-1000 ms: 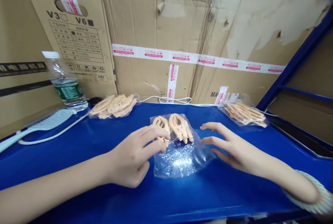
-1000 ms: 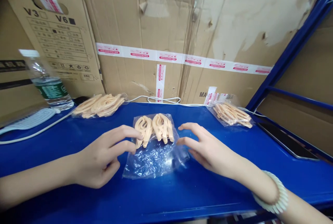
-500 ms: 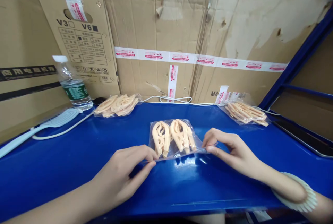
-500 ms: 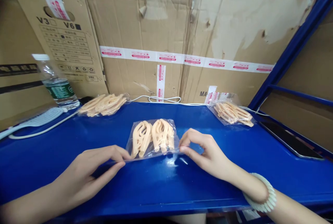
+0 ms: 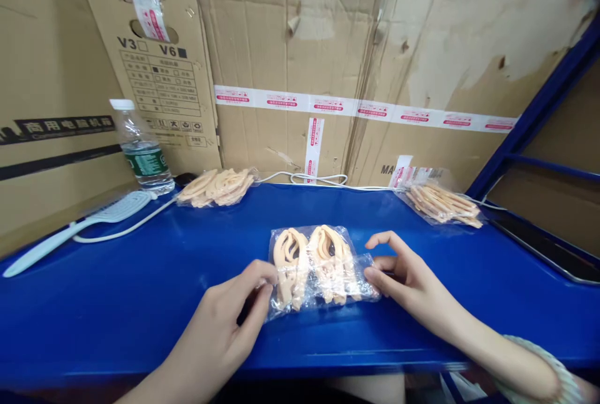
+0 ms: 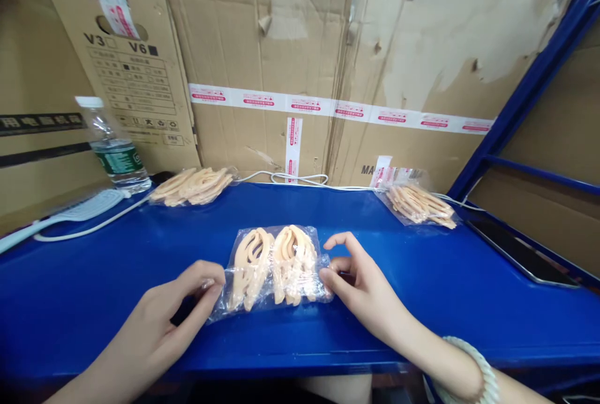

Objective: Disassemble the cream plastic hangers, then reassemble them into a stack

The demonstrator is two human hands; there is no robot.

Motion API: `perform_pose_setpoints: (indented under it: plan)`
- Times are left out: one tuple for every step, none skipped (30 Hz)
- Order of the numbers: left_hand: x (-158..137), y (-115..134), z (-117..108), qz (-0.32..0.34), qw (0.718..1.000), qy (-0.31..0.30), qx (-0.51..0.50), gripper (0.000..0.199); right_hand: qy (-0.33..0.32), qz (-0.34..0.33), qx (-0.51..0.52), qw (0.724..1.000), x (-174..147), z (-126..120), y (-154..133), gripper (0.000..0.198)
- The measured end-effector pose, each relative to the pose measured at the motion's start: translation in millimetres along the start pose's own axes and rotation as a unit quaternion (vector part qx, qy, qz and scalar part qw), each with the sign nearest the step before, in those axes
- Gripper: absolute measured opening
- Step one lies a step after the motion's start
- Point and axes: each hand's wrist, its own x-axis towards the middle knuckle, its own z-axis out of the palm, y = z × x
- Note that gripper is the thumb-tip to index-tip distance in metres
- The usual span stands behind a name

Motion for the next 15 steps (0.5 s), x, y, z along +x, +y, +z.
perform_pose_setpoints:
  plan:
    - [-0.9,-1.6,0.2,0.009,1.000,-0.003,0.001,0.016,-0.001,-0.002,-0.003,1.000,-0.2,-0.2,0.0,0.029]
    - [-1.5,-3.4,0.3,0.016,1.000,-0.005,0.003,0.017,-0.003,-0.009,-0.015,1.000,-0.5,-0.6,-0.1,0.026]
    - [-2.0,-5.2,0.3,0.019,1.000,-0.008,0.008,0.017,-0.005,-0.020,-0.036,0.999,-0.8,-1.1,-0.3,0.022]
    - [-2.5,-7.0,0.5,0.019,1.000,-0.010,0.017,0.018,-0.005,-0.032,-0.062,0.998,-1.1,-1.8,-0.4,0.020]
    - [-2.9,-8.5,0.8,0.018,0.999,-0.013,0.027,0.018,-0.006,-0.045,-0.091,0.995,-1.6,-2.4,-0.5,0.018]
    - [-3.5,-9.5,1.1,0.019,0.999,-0.016,0.038,0.019,-0.008,-0.055,-0.118,0.991,-2.2,-3.0,-0.6,0.019]
    - [-4.2,-10.1,1.4,0.023,0.998,-0.020,0.048,0.019,-0.014,-0.061,-0.140,0.988,-2.9,-3.5,-0.8,0.019]
    - [-5.2,-10.0,1.6,0.030,0.998,-0.020,0.059,0.020,-0.023,-0.065,-0.157,0.985,-3.9,-4.0,-1.0,0.020]
    - [-6.5,-9.5,1.6,0.039,0.996,-0.020,0.071,0.020,-0.034,-0.067,-0.170,0.983,-5.1,-4.5,-1.4,0.020]
    - [-8.1,-8.6,1.4,0.050,0.995,-0.018,0.083,0.020,-0.043,-0.069,-0.180,0.980,-6.5,-5.1,-1.9,0.020]
    - [-9.8,-7.5,1.0,0.060,0.994,-0.016,0.095,0.019,-0.050,-0.074,-0.191,0.978,-8.0,-5.7,-2.4,0.020]
    - [-11.5,-6.3,0.5,0.071,0.992,-0.011,0.106,0.017,-0.053,-0.081,-0.205,0.974,-9.6,-6.4,-2.7,0.018]
    - [-13.1,-5.3,0.0,0.081,0.990,-0.006,0.117,0.016,-0.055,-0.091,-0.222,0.969,-11.0,-7.1,-2.6,0.017]
    - [-14.2,-4.5,-0.5,0.092,0.987,0.000,0.128,0.016,-0.055,-0.103,-0.241,0.964,-12.1,-7.8,-2.1,0.017]
    - [-14.8,-4.0,-0.8,0.104,0.985,0.005,0.139,0.016,-0.055,-0.116,-0.259,0.957,-13.0,-8.4,-1.2,0.017]
